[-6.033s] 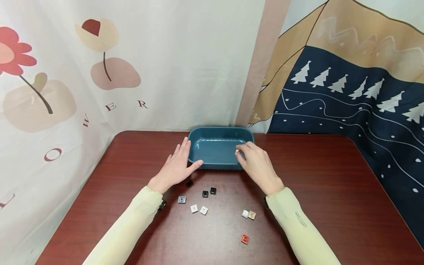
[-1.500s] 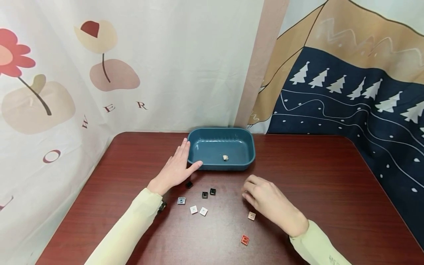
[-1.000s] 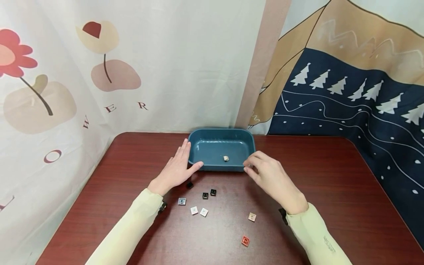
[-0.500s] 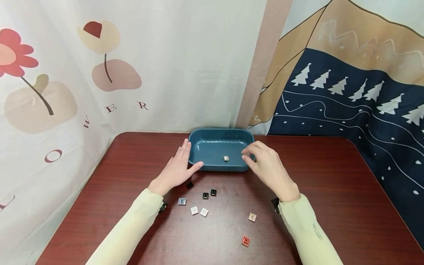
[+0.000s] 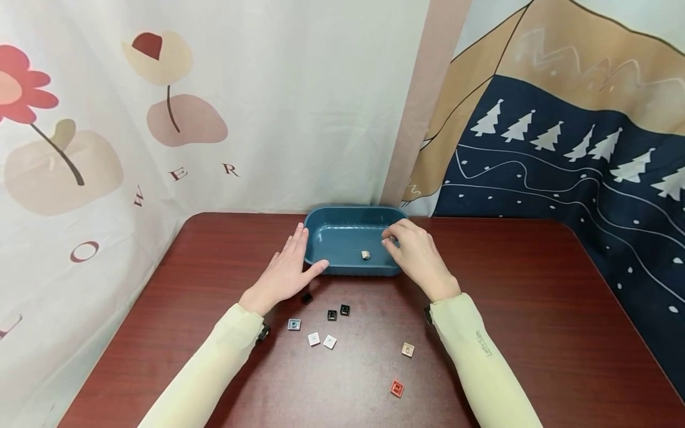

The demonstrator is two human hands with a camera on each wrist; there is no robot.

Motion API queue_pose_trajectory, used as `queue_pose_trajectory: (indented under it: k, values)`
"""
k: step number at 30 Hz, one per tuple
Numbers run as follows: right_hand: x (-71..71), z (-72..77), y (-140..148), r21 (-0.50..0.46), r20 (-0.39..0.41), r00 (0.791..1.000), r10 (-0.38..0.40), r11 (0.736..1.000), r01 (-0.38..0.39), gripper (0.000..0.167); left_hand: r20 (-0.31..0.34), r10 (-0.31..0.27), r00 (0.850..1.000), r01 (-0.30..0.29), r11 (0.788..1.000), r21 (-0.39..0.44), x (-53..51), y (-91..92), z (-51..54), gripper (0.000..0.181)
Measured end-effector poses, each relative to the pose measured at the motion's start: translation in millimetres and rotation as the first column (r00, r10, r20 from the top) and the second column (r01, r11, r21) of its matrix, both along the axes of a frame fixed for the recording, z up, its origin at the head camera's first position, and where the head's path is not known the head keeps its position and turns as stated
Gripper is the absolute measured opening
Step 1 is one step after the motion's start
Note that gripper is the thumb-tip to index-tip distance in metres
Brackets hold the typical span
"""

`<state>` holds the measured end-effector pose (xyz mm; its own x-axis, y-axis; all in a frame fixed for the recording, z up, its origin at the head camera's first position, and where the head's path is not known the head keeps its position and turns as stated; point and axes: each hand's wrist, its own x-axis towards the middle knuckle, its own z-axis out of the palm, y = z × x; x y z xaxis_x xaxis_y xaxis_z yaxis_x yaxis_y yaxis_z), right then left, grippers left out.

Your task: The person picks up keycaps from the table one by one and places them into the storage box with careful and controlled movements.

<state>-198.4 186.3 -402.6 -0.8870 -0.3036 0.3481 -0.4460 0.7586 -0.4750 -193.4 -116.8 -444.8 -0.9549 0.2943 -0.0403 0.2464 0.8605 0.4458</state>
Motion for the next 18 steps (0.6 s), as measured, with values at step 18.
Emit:
queue_pose_trajectory:
  k: [18]
  values:
    - [-23.1, -20.6, -14.7, 0.162, 0.157, 0.986, 0.046, 0.984, -0.072, 0.012, 0.01, 0.003, 1.0, -0.003, 1.0, -0.007, 0.5, -1.3, 0.5, 0.104]
